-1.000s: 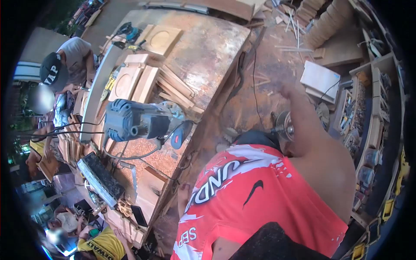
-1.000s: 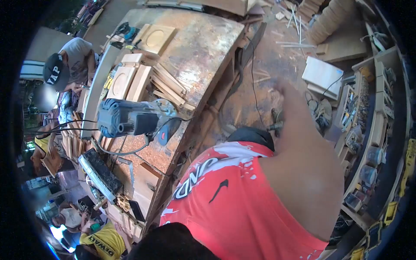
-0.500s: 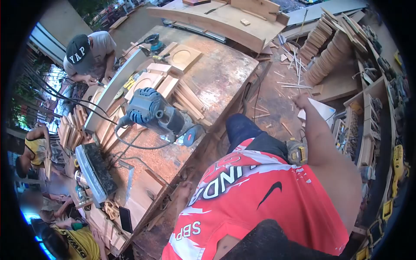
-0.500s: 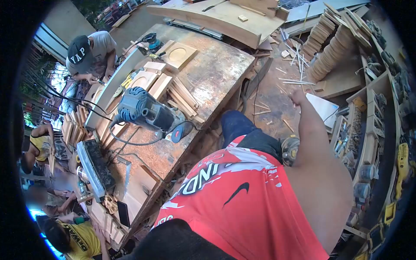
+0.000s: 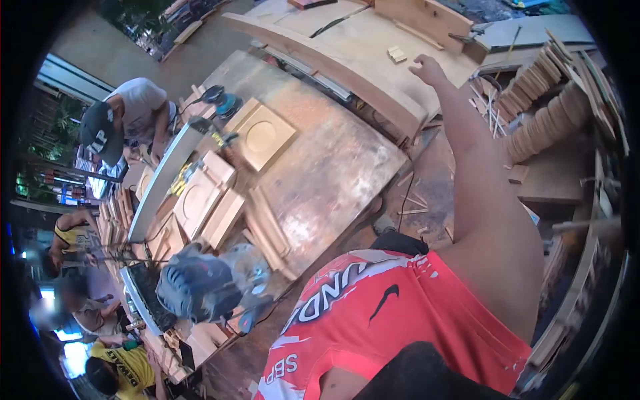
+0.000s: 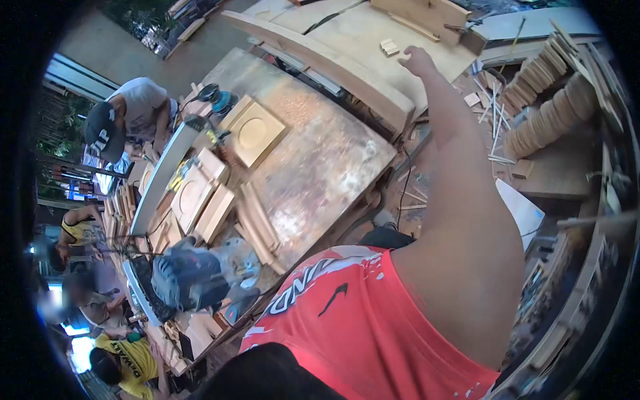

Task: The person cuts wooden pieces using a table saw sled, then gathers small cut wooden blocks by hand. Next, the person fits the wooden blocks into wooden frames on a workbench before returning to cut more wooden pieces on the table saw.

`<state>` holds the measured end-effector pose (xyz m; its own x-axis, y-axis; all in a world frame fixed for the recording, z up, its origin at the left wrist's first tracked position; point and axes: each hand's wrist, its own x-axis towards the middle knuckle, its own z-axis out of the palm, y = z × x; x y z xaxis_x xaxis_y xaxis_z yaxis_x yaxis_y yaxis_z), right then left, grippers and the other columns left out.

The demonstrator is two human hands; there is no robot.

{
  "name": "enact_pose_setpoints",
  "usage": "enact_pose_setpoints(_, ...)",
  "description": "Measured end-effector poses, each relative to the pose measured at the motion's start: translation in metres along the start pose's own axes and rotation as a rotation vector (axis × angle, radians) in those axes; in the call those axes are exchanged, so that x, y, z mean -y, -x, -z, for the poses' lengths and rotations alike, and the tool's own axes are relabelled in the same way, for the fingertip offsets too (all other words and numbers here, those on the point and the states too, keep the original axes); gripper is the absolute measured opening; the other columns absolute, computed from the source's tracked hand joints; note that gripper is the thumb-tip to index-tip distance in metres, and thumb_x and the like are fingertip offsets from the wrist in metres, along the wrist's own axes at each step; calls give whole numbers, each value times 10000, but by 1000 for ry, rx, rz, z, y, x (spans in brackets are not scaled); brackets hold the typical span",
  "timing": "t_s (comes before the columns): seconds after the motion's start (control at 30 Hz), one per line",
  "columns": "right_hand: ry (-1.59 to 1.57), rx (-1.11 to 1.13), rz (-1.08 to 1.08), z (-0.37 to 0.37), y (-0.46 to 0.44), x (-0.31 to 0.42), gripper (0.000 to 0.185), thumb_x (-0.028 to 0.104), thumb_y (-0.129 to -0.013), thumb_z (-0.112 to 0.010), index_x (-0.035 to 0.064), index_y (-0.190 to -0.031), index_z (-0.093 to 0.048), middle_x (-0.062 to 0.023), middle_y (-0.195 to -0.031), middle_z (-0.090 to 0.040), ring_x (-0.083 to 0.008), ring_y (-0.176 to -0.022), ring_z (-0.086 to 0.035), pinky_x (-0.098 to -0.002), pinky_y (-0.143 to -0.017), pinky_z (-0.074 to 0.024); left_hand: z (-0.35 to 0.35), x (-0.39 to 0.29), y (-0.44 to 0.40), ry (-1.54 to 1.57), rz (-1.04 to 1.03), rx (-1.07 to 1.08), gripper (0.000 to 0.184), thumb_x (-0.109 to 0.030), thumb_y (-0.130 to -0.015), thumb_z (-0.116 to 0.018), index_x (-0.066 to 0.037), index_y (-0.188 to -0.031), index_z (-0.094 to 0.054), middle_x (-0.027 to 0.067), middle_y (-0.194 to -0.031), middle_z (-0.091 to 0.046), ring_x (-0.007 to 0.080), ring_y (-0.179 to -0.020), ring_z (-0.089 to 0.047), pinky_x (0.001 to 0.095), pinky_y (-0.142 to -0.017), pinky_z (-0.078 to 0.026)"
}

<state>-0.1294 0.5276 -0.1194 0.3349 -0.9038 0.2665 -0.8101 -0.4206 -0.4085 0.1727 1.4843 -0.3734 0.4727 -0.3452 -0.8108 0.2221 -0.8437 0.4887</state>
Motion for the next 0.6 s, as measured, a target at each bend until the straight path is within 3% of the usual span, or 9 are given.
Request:
enact_pose_setpoints(0.03, -16, 29, -7, -20, -17, -6, 481, 425, -782, -762, 107, -1132, -677, -171, -1109, -676, -302, -1041, -651, -397, -882, -521, -12, -19, 10, -3, 19, -23, 289, -281, -911, -598, -81, -1116, -640, 87, -975, -615, 183, -877, -576, 330, -740, -450)
enact_pose_setpoints(0.1, 3, -54, -1, -48, -56, -7, 590, 466, -770, -764, 145, -1244, -622, -170, -1310, -580, -324, -1193, -571, -419, -972, -479, -36, -58, 28, -1, 47, -58, 313, -294, -912, -599, -80, -1136, -636, 98, -1008, -616, 195, -911, -579, 337, -769, -452)
enact_pose_setpoints(0.2, 32, -166, 124, -88, -91, 0, 608, 465, -788, -760, 131, -1272, -606, -168, -1375, -521, -339, -1309, -463, -418, -1051, -410, -64, -108, 50, -5, 68, -92, 349, -314, -912, -599, -77, -1166, -630, 115, -1057, -618, 213, -961, -583, 348, -811, -455)
enact_pose_setpoints(0.23, 15, -145, 119, -96, -95, 1, 608, 465, -788, -760, 131, -1272, -606, -168, -1375, -521, -339, -1309, -463, -418, -1051, -410, -69, -121, 57, -12, 69, -103, 361, -321, -912, -599, -76, -1176, -628, 120, -1073, -618, 219, -978, -584, 352, -826, -456)
enact_pose_setpoints(0.3, 58, 27, 406, -103, -98, 2, 511, 432, -813, -729, 123, -1208, -632, -148, -1325, -555, -333, -1291, -469, -433, -1064, -392, -77, -143, 68, -31, 72, -115, 386, -334, -913, -600, -74, -1197, -625, 131, -1106, -619, 231, -1011, -587, 359, -854, -458)
enact_pose_setpoints(0.33, 46, 44, 409, -103, -93, 1, 511, 432, -813, -729, 123, -1208, -632, -148, -1325, -555, -333, -1291, -469, -433, -1064, -392, -80, -150, 73, -41, 74, -124, 398, -341, -913, -600, -74, -1207, -623, 137, -1122, -619, 237, -1028, -588, 363, -869, -459)
enact_pose_setpoints(0.4, -156, 131, 623, -103, -86, 2, 359, 346, -849, -688, 121, -1127, -654, -128, -1285, -580, -338, -1225, -508, -440, -1029, -421, -85, -159, 81, -47, 79, -140, 422, -354, -913, -601, -72, -1227, -619, 147, -1155, -620, 249, -1062, -591, 370, -897, -461)
enact_pose_setpoints(0.47, -217, 27, 742, -106, -67, -4, 238, 245, -875, -642, 109, -1069, -666, -119, -1251, -601, -343, -1161, -539, -449, -999, -443, -85, -160, 84, -58, 63, -157, 447, -368, -914, -601, -70, -1247, -615, 158, -1187, -621, 262, -1095, -594, 377, -926, -464)
enact_pose_setpoints(0.6, -198, -106, 724, -97, -36, -15, 276, 138, -815, -671, 114, -1089, -649, -138, -1223, -611, -342, -1165, -546, -461, -981, -459, -86, -137, 89, -114, -68, -200, 496, -394, -914, -602, -67, -1287, -608, 180, -1253, -623, 286, -1162, -599, 392, -983, -468)
